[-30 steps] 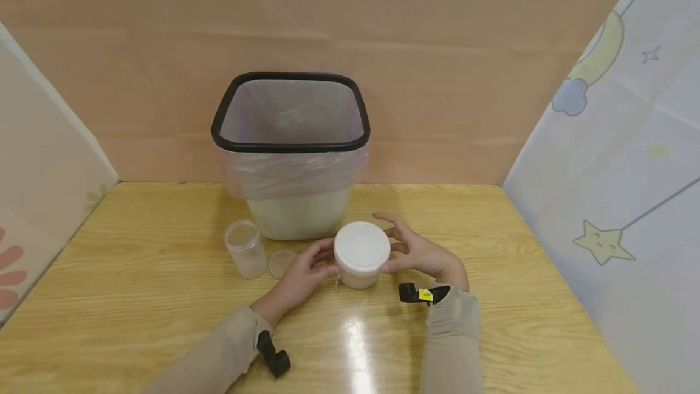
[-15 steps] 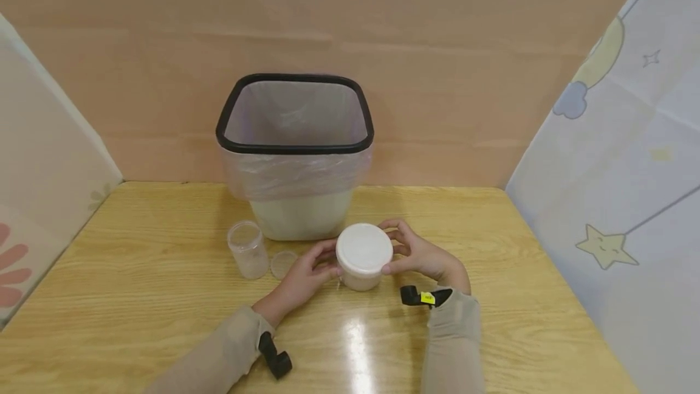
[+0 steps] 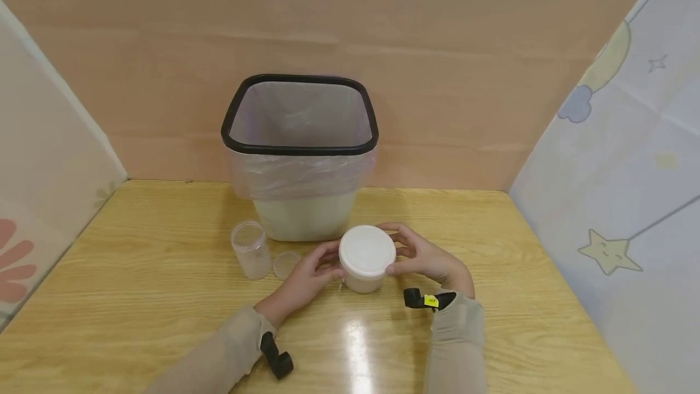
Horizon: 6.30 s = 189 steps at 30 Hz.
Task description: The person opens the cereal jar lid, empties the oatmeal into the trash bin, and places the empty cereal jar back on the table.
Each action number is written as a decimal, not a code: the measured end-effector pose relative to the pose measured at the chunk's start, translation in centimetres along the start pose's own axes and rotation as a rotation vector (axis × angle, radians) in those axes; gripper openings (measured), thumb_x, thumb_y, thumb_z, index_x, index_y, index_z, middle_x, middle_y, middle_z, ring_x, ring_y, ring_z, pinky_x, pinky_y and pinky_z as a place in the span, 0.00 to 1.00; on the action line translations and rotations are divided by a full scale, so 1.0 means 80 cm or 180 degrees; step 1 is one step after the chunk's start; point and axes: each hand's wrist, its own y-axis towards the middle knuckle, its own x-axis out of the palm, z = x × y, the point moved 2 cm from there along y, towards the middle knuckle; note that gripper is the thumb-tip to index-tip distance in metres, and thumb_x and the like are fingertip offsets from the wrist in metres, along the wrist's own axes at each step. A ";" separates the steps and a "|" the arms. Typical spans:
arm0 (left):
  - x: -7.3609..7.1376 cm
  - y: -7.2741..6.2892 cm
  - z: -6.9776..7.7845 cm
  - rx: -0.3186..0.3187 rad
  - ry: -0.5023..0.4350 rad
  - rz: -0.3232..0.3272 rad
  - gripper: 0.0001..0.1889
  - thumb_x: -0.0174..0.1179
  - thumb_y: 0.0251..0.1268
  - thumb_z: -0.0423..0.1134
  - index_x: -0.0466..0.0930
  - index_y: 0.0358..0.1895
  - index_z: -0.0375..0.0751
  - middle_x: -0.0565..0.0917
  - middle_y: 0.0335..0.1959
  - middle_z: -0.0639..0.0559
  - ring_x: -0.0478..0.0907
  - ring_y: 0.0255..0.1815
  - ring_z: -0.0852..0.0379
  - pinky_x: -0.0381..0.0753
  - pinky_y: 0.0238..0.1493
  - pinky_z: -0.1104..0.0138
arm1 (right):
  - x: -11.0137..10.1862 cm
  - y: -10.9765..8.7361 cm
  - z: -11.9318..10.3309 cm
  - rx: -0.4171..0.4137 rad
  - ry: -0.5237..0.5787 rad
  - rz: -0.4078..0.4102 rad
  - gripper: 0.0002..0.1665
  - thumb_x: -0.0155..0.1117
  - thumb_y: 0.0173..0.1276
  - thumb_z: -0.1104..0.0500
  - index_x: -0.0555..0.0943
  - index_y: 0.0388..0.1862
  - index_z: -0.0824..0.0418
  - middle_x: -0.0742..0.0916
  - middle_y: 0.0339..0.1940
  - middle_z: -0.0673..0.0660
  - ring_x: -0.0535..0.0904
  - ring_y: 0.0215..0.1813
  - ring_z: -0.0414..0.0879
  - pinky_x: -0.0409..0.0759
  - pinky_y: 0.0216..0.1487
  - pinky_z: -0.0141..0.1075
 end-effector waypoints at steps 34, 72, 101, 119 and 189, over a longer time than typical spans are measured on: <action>-0.001 -0.001 0.002 -0.0008 0.0040 -0.0010 0.31 0.66 0.70 0.38 0.67 0.73 0.38 0.72 0.70 0.43 0.70 0.70 0.44 0.76 0.67 0.62 | 0.001 0.000 0.003 0.0171 0.0147 -0.0016 0.54 0.75 0.62 0.66 0.52 0.79 0.55 0.66 0.74 0.66 0.63 0.73 0.69 0.76 0.62 0.56; -0.001 0.000 0.002 0.0006 0.0040 0.0021 0.31 0.66 0.70 0.35 0.66 0.73 0.36 0.71 0.71 0.41 0.69 0.70 0.42 0.76 0.68 0.59 | -0.004 0.000 0.007 -0.0014 0.0107 -0.0124 0.45 0.71 0.67 0.66 0.61 0.78 0.56 0.69 0.75 0.60 0.68 0.72 0.63 0.76 0.62 0.52; -0.004 0.005 0.009 0.0028 0.0060 -0.0033 0.31 0.66 0.70 0.36 0.66 0.73 0.38 0.71 0.71 0.43 0.69 0.71 0.44 0.75 0.68 0.60 | -0.007 0.002 -0.004 -0.0056 0.0105 -0.0125 0.47 0.71 0.67 0.65 0.59 0.81 0.56 0.67 0.77 0.55 0.69 0.71 0.61 0.73 0.63 0.53; -0.001 -0.002 -0.001 0.0028 0.0037 -0.0019 0.32 0.66 0.70 0.36 0.66 0.73 0.35 0.70 0.71 0.39 0.68 0.71 0.41 0.76 0.67 0.61 | 0.007 0.003 -0.003 0.0214 -0.0156 0.0087 0.48 0.78 0.59 0.63 0.60 0.71 0.56 0.69 0.71 0.63 0.65 0.71 0.71 0.74 0.62 0.59; 0.001 -0.003 -0.008 -0.0003 0.0146 0.0041 0.31 0.65 0.72 0.40 0.66 0.74 0.40 0.72 0.71 0.44 0.70 0.70 0.46 0.76 0.66 0.64 | 0.028 -0.004 0.077 -0.1091 0.0453 0.0422 0.43 0.61 0.75 0.67 0.52 0.82 0.62 0.67 0.77 0.42 0.63 0.75 0.34 0.66 0.70 0.26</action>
